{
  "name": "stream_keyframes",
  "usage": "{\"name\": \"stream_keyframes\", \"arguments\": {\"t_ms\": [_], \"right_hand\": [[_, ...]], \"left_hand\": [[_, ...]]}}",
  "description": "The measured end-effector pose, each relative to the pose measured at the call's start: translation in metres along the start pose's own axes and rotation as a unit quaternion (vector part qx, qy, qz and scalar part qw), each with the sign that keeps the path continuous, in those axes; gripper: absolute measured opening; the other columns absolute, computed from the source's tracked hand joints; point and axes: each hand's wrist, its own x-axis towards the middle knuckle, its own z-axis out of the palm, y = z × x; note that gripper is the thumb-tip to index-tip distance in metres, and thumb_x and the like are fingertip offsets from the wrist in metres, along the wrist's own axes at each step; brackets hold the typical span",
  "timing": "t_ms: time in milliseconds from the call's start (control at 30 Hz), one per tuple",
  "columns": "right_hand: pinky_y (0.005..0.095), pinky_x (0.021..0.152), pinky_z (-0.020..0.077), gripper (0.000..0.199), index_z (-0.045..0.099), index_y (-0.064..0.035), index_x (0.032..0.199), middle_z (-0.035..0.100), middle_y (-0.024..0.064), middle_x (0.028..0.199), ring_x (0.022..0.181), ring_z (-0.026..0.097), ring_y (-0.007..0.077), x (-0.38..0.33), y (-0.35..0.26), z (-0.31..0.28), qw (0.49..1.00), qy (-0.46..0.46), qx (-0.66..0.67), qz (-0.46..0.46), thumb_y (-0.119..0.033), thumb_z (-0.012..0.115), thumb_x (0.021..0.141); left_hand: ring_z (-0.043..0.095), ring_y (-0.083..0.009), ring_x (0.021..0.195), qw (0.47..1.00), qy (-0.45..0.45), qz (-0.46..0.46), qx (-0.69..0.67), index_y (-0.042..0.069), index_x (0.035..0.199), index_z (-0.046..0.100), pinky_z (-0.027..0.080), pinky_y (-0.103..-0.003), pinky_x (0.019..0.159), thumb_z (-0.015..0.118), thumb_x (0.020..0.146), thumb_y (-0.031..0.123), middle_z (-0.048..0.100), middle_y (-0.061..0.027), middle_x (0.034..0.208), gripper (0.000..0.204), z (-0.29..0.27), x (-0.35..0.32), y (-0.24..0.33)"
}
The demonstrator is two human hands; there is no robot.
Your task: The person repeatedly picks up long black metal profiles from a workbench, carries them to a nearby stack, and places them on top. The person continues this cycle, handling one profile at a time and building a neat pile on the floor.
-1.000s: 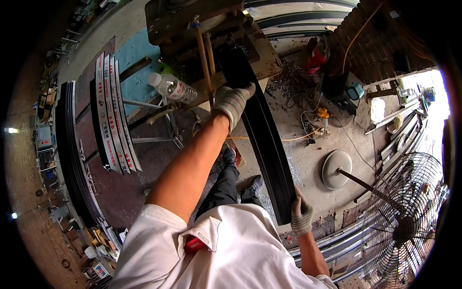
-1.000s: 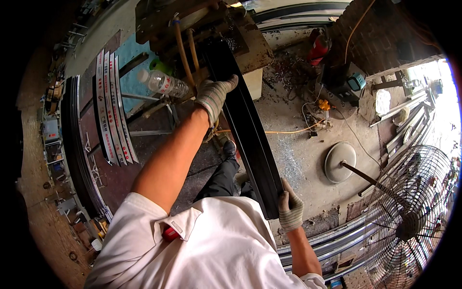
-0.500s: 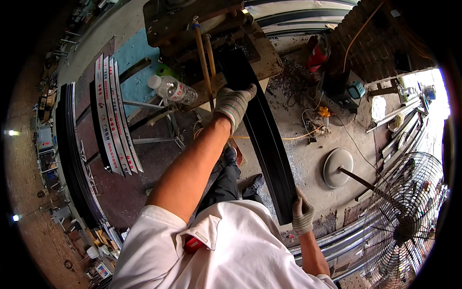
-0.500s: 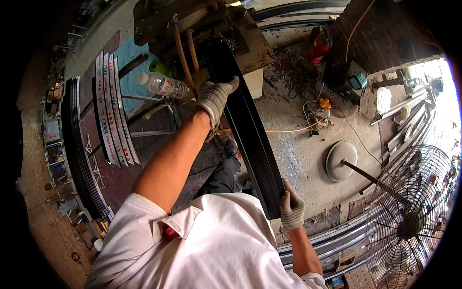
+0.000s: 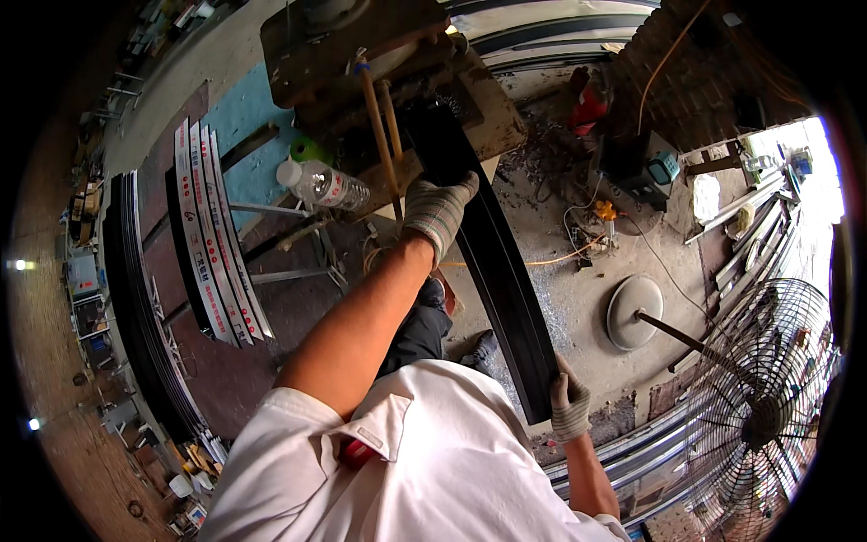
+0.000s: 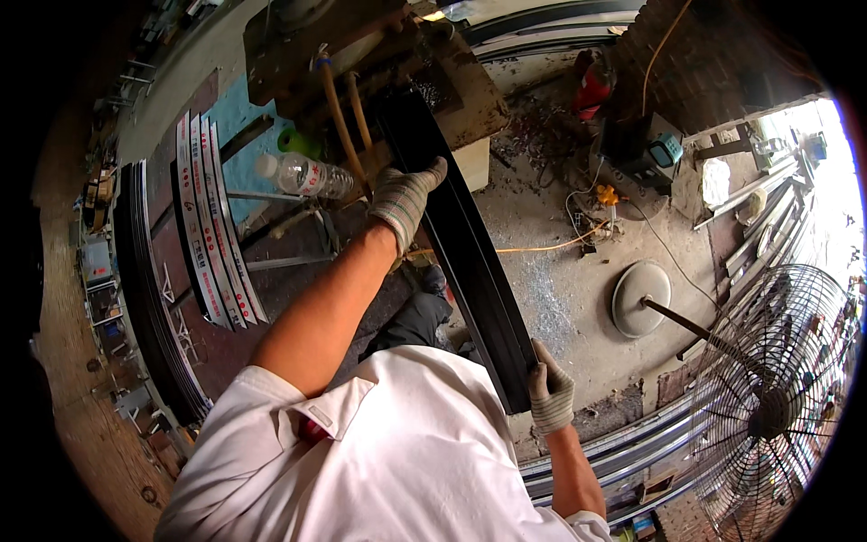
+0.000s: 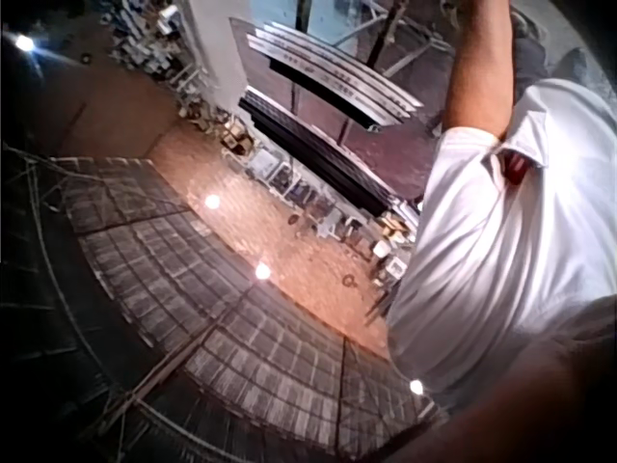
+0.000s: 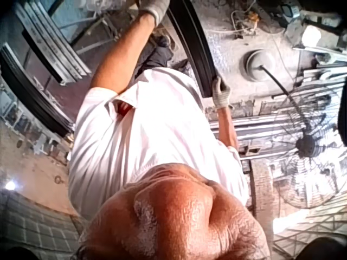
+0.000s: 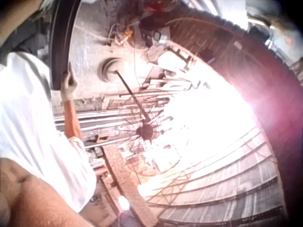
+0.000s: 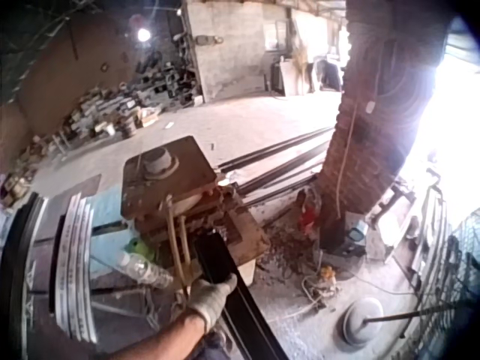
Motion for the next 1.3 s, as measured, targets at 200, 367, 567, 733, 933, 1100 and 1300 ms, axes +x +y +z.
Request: {"name": "stream_keyframes", "arguments": {"t_ms": [200,367,567,733,933,1100,1300], "right_hand": [[0.0178,0.062,0.037,0.042,0.058,-0.0001,0.131,0.051,-0.0078,0.08,0.069,0.041,0.0026,-0.003,-0.006,0.0,1.0,0.009,-0.008,0.02,-0.027,0.056,0.098],[0.0178,0.065,0.0396,0.041,0.058,0.0007,0.13,0.054,-0.0075,0.082,0.072,0.044,0.0021,-0.007,-0.013,0.001,1.0,0.005,0.004,0.014,-0.026,0.056,0.098],[0.0178,0.071,0.0426,0.04,0.059,0.001,0.128,0.059,-0.006,0.091,0.078,0.048,0.002,-0.009,-0.008,0.001,0.999,0.031,0.0,0.023,-0.024,0.055,0.098],[0.0177,0.071,0.0428,0.039,0.06,0.0004,0.127,0.06,-0.0056,0.092,0.078,0.049,0.0019,0.006,0.008,0.005,1.0,0.014,0.013,-0.01,-0.024,0.055,0.098],[0.0192,0.07,0.0444,0.036,0.06,0.0004,0.125,0.059,-0.0049,0.085,0.077,0.051,0.0046,0.028,0.057,0.003,1.0,0.012,0.002,-0.002,-0.024,0.054,0.099],[0.0247,0.082,0.046,0.043,0.059,-0.0022,0.123,0.063,0.0017,0.094,0.089,0.054,0.0089,0.069,0.098,0.015,0.998,-0.035,-0.027,-0.033,-0.038,0.052,0.1],[0.026,0.081,0.0453,0.042,0.06,-0.0035,0.116,0.061,0.0014,0.093,0.088,0.053,0.0099,0.078,0.12,0.016,0.998,-0.041,-0.005,-0.049,-0.041,0.051,0.1]], "left_hand": [[0.063,-0.0248,0.094,1.0,0.012,0.025,-0.012,-0.003,0.1,0.064,0.05,-0.038,0.086,0.081,0.078,0.032,0.069,-0.0142,0.1,0.045,0.005,0.004,-0.002],[0.061,-0.0255,0.099,0.995,-0.03,0.039,-0.088,-0.002,0.112,0.061,0.049,-0.041,0.089,0.074,0.084,0.026,0.066,-0.014,0.109,0.042,0.009,0.05,-0.047],[0.054,-0.0273,0.113,0.995,-0.073,-0.042,0.049,-0.002,0.123,0.055,0.044,-0.05,0.097,0.06,0.094,0.021,0.06,-0.0135,0.123,0.037,0.009,0.013,0.0],[0.052,-0.0293,0.117,0.98,-0.065,0.024,-0.185,-0.003,0.125,0.052,0.043,-0.051,0.098,0.059,0.095,0.025,0.057,-0.0148,0.128,0.043,0.017,0.099,-0.096],[0.048,-0.0311,0.124,0.994,-0.06,0.002,0.093,-0.003,0.132,0.047,0.041,-0.045,0.103,0.07,0.085,0.043,0.052,-0.0179,0.135,0.069,0.011,0.009,-0.01],[0.051,-0.0376,0.125,0.985,0.022,-0.006,0.17,-0.003,0.128,0.054,0.044,-0.042,0.102,0.062,0.081,0.063,0.056,-0.0224,0.132,0.082,0.018,0.032,-0.041],[0.054,-0.0371,0.122,0.976,0.084,0.024,0.2,-0.004,0.125,0.057,0.045,-0.042,0.1,0.052,0.083,0.068,0.058,-0.0247,0.128,0.083,0.024,0.043,-0.048]]}}
